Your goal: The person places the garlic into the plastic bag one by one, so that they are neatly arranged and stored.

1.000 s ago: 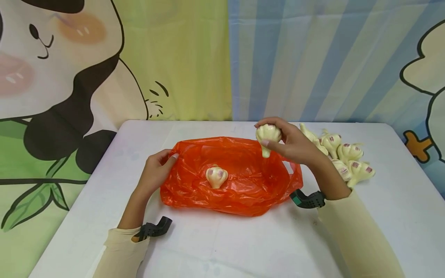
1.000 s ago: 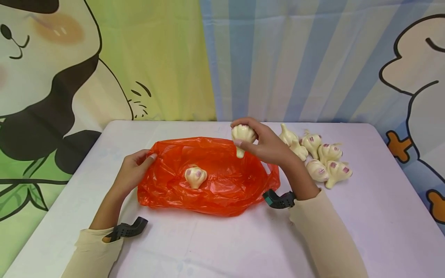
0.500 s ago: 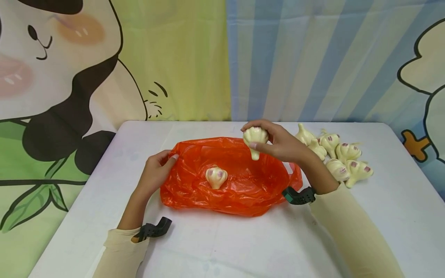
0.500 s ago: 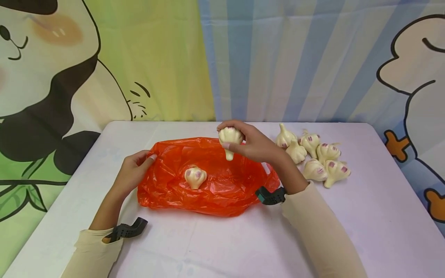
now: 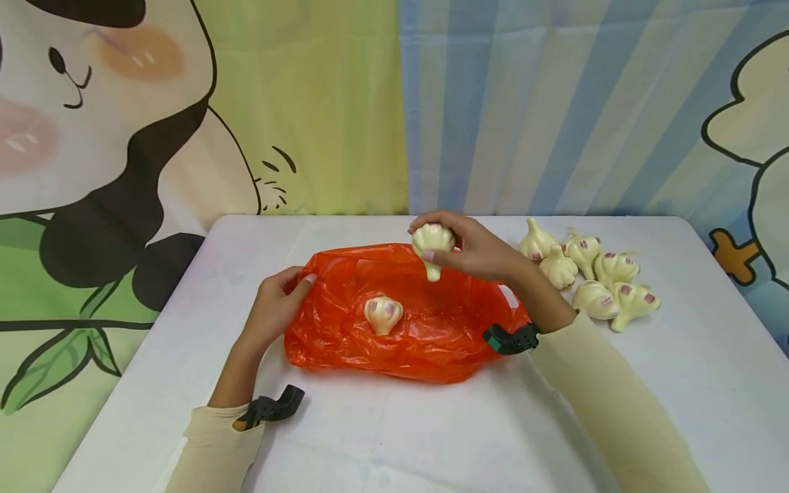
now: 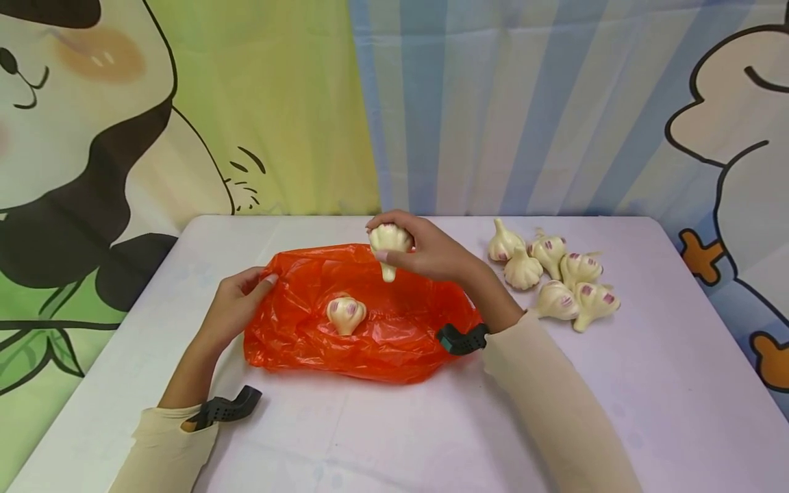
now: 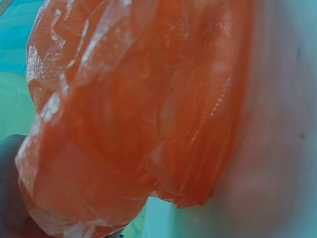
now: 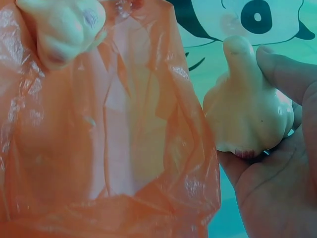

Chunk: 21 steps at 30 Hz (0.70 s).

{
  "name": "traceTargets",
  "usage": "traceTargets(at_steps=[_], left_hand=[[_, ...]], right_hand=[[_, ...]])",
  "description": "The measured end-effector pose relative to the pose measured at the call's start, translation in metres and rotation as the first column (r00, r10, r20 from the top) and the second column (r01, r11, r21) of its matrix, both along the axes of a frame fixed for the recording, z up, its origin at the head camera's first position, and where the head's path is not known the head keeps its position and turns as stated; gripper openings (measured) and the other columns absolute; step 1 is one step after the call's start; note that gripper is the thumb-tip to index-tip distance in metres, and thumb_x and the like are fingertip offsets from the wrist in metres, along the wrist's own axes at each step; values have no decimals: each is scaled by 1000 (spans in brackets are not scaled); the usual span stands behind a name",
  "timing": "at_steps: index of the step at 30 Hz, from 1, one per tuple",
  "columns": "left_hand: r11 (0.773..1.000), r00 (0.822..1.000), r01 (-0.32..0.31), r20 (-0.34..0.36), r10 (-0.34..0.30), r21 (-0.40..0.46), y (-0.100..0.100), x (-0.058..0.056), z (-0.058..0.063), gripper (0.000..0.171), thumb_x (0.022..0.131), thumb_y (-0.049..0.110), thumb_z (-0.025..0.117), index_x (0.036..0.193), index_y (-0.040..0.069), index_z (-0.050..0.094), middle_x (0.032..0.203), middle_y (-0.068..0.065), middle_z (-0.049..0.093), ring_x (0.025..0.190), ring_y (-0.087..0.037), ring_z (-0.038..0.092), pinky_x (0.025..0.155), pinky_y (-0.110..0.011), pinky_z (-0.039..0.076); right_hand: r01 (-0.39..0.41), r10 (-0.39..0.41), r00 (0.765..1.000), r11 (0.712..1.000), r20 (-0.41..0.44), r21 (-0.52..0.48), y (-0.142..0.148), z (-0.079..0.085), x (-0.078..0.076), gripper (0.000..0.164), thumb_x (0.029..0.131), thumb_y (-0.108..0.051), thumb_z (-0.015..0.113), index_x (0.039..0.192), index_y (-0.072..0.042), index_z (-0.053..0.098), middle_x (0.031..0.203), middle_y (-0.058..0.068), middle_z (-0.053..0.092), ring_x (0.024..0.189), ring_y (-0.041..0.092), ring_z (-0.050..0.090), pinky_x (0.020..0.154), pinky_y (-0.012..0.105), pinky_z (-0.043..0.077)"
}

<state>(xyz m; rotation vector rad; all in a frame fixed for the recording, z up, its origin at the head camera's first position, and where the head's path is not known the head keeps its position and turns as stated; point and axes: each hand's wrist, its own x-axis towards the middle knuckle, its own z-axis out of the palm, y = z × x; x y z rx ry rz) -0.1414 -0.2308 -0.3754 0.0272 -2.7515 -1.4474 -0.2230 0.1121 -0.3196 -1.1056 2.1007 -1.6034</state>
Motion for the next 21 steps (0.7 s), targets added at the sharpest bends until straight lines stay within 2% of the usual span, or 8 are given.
traceTargets(at_steps=[12,21], left_hand=[[1000,1000,3,-12,-3,-8,1,0,1,38,100,37,53,121,7,64,106,-9,65,89,-26,57,75,-26,54],[1000,1000,11,-12,-11,-1,0,-1,-2,40,100,38,53,121,7,65,104,-9,65,89,-26,56,74,-26,54]], right_hand=[[-75,75,997,997,0,-19,-20,-11,1,37,91,-2,65,127,-2,54,117,9,55,97,25,56,83,38,52],[-129,134,990,988,51,-80,-25,-19,6,40,90,2,65,128,0,54,116,11,57,99,28,55,81,38,53]])
